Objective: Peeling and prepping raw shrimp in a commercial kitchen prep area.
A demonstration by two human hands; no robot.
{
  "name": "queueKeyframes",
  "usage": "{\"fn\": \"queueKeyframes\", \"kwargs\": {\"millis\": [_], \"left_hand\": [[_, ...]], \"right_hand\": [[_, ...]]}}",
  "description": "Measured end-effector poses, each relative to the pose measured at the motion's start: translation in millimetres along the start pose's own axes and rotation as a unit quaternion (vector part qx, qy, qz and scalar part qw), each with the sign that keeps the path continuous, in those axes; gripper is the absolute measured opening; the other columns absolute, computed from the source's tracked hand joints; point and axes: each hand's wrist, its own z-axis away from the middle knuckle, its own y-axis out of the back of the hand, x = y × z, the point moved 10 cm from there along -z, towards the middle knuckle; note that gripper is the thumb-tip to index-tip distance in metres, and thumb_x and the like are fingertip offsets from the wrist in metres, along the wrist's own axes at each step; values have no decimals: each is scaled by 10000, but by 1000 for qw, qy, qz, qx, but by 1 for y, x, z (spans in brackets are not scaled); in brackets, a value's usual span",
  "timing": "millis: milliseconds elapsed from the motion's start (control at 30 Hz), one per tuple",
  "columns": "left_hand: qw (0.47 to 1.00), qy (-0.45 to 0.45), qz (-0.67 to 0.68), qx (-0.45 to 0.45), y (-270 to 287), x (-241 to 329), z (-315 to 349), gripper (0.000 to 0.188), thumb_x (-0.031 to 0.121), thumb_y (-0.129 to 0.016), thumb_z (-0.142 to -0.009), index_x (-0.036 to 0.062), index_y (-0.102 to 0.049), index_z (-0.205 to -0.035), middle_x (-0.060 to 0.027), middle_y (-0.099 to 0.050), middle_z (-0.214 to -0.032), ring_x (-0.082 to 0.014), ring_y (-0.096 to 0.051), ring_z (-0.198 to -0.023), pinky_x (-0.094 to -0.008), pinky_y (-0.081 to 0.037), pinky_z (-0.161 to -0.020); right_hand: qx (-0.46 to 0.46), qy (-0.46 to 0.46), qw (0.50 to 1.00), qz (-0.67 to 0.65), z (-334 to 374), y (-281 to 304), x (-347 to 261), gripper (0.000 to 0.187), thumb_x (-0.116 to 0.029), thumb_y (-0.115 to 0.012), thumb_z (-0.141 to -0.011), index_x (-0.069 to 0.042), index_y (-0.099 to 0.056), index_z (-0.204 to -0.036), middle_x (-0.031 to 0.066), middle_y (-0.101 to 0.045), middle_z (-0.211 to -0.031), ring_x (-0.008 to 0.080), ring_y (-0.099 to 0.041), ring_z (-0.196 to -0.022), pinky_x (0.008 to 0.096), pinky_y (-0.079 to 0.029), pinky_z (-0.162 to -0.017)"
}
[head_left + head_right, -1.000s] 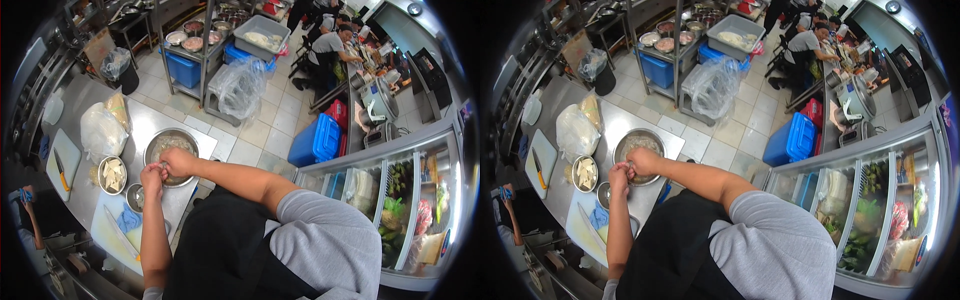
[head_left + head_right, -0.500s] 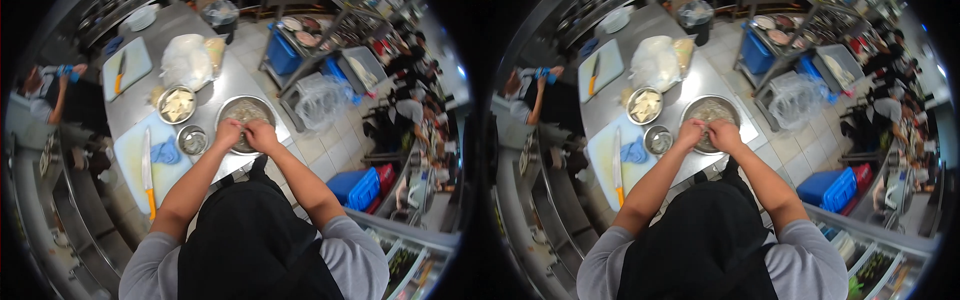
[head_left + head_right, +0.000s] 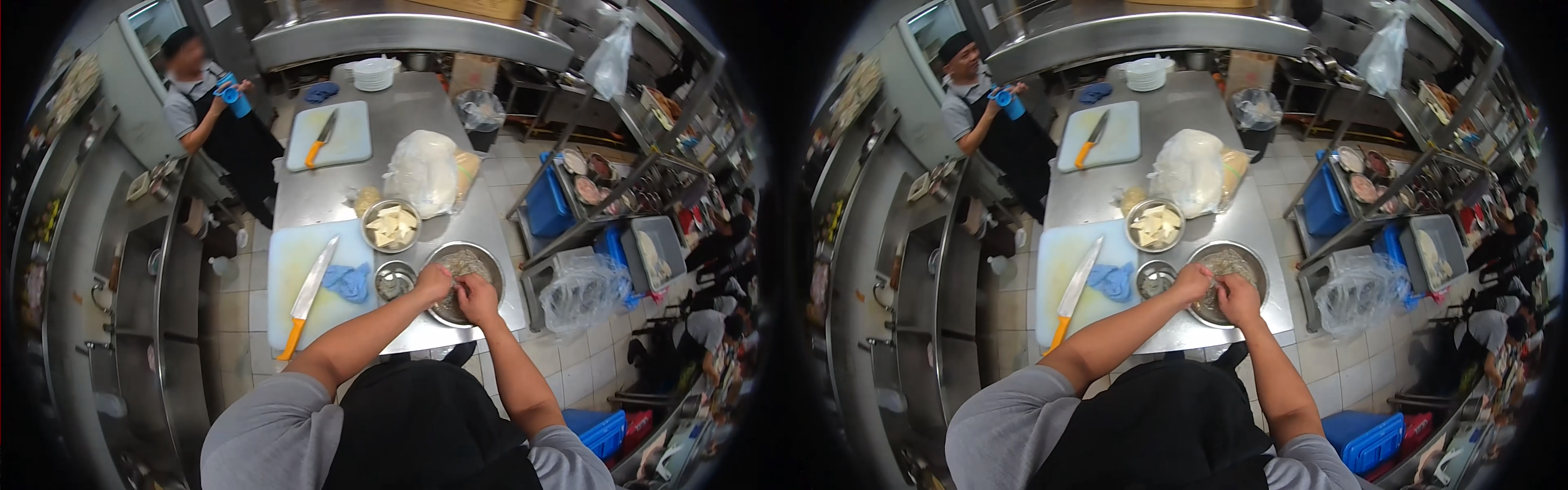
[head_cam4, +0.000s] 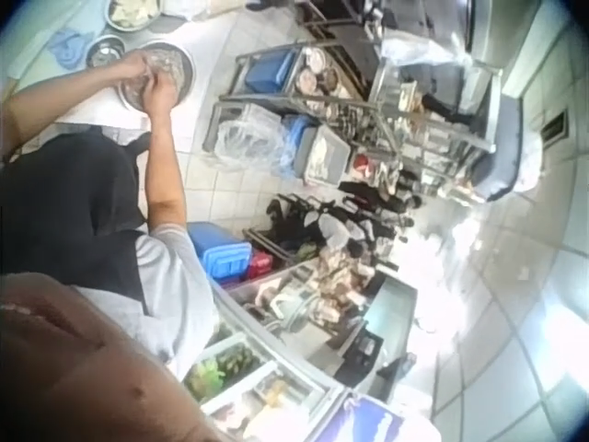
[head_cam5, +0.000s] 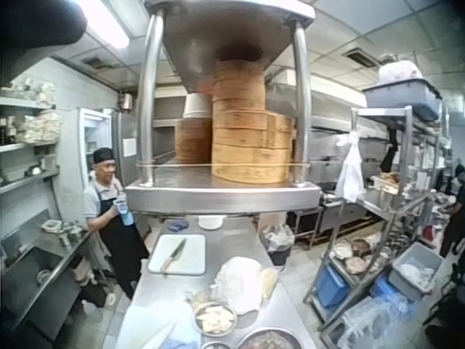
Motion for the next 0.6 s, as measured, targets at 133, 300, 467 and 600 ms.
{"fn": "queueKeyframes", "kwargs": {"millis": [133, 300, 467, 600], "left_hand": [[1000, 20, -3, 8, 10, -10, -11, 112, 132, -667, -835, 49, -702, -903, -167, -732, -921, -322, -706, -864, -414, -537, -759], [1000, -4, 21, 9, 11, -2, -6, 131, 21, -643, -819, -13, -682, -939, -123, -690, -792, -208, -654, -679, -353, -504, -594], [987, 42, 133, -80, 3, 13, 16, 144, -24, -659, -833, -30, -672, -977, -69, -666, -779, -132, -611, -638, -274, -467, -551], [988, -3, 133, -80, -3, 10, 11, 144, -15, -672, -852, -31, -677, -995, -70, -674, -789, -133, -610, -633, -274, -477, -556]], "right_hand": [[-10, 19, 999, -24, -14, -9, -6, 167, -54, -710, -834, -38, -712, -1000, 169, -684, -911, 367, -683, -820, 427, -552, -737], [18, 66, 997, -46, -17, -8, -15, 176, -75, -712, -805, -51, -695, -979, 165, -674, -924, 390, -670, -861, 453, -543, -777], [-24, 33, 997, -63, -17, -10, -3, 154, -87, -718, -783, -31, -679, -922, 179, -661, -860, 381, -647, -775, 439, -518, -699], [-3, 65, 996, -68, -22, 0, -7, 154, -146, -734, -806, -20, -646, -804, 184, -633, -739, 370, -629, -675, 423, -502, -621]]}}
